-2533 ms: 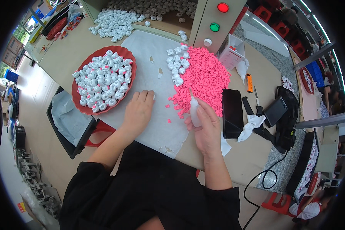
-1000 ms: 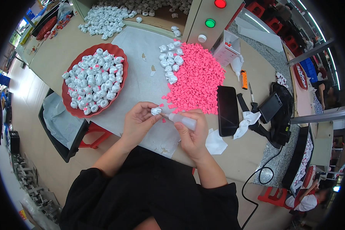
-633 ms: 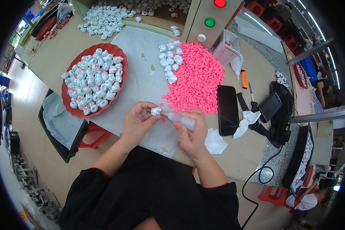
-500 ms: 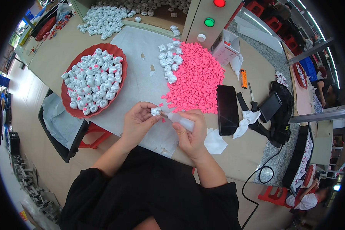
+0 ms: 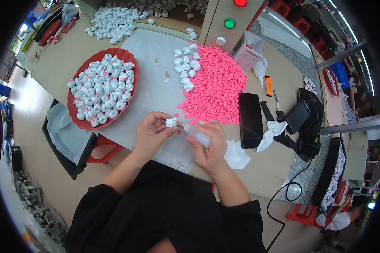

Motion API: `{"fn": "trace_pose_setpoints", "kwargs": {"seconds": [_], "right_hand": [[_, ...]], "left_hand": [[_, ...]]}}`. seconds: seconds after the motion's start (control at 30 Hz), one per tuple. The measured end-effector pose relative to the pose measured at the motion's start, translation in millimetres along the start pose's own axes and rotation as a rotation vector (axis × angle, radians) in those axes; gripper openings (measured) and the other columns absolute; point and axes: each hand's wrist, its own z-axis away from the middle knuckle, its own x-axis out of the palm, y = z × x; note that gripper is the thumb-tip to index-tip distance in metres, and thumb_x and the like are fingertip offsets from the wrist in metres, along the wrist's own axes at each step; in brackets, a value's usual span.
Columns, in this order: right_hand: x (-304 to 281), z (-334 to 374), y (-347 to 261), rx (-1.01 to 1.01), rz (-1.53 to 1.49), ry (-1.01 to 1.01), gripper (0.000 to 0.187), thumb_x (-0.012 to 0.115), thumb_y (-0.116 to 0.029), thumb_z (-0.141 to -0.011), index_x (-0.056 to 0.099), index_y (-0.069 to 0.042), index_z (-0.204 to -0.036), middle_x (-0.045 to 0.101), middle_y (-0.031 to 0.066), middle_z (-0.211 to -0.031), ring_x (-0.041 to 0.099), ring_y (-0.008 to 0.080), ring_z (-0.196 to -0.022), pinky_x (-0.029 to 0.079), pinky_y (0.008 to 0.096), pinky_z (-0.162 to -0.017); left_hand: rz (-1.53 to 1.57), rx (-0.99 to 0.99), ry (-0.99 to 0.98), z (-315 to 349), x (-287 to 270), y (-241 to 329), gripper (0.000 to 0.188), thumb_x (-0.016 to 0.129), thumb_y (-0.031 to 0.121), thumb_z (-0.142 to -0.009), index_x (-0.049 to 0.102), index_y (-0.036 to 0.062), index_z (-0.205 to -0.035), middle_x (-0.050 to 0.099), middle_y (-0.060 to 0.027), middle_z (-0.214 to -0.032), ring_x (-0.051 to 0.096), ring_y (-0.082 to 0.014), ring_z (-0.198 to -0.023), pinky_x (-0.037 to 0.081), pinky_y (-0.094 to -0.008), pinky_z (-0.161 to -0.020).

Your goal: The person repeatedly picks up small white cylindrical caps from a red tray and applies a small amount of pink liquid from a squeeze bottle onto the top of each cap. The person then places the treated cap onto a pile on the table. The process is repeated continuously throughout the clip.

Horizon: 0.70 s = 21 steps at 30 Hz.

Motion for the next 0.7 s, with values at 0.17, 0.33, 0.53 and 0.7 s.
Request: {"fn": "trace_pose_setpoints", "kwargs": {"seconds": [0.17,0.33,0.53,0.7], "right_hand": [[-1.0,-1.5,-1.4,0.019,-0.001,0.001,0.031,0.068,-0.007,-0.075,0.049,0.000,-0.097,0.055,0.0134,-0.084,0.052,0.0244,-0.070,0.042,0.0308,-0.061],[-0.7,-0.6,-0.1,0.049,-0.027,0.010,0.029,0.068,-0.008,-0.075,0.050,0.000,-0.096,0.055,0.0131,-0.083,0.052,0.0243,-0.069,0.042,0.0306,-0.061],[-0.9,-0.8,0.9,0.068,-0.043,0.023,0.027,0.067,-0.009,-0.076,0.051,0.001,-0.095,0.055,0.0130,-0.083,0.051,0.0237,-0.070,0.042,0.0303,-0.062],[-1.2,1.6,3.2,0.087,-0.064,0.016,0.027,0.066,-0.008,-0.076,0.051,0.001,-0.096,0.055,0.0127,-0.084,0.051,0.0230,-0.070,0.042,0.0301,-0.062]], "left_hand": [[0.002,-0.012,0.013,-0.3,-0.4,0.4,0.026,0.059,-0.007,-0.079,0.047,-0.0028,-0.101,0.060,-0.0136,-0.094,0.059,-0.0162,-0.087,0.049,-0.0261,-0.077],[0.019,-0.015,0.027,-0.3,0.0,-0.5,0.026,0.059,-0.009,-0.078,0.048,-0.0035,-0.101,0.057,-0.0082,-0.092,0.059,-0.0130,-0.084,0.049,-0.0239,-0.075],[0.017,0.001,0.027,-0.6,-0.5,-2.2,0.026,0.057,-0.010,-0.079,0.048,-0.0036,-0.102,0.057,-0.0091,-0.094,0.059,-0.0139,-0.085,0.049,-0.0246,-0.076],[0.012,0.018,0.006,-0.5,-1.3,-2.7,0.026,0.056,-0.010,-0.080,0.047,-0.0030,-0.104,0.057,-0.0099,-0.095,0.058,-0.0144,-0.088,0.049,-0.0253,-0.078]]}}
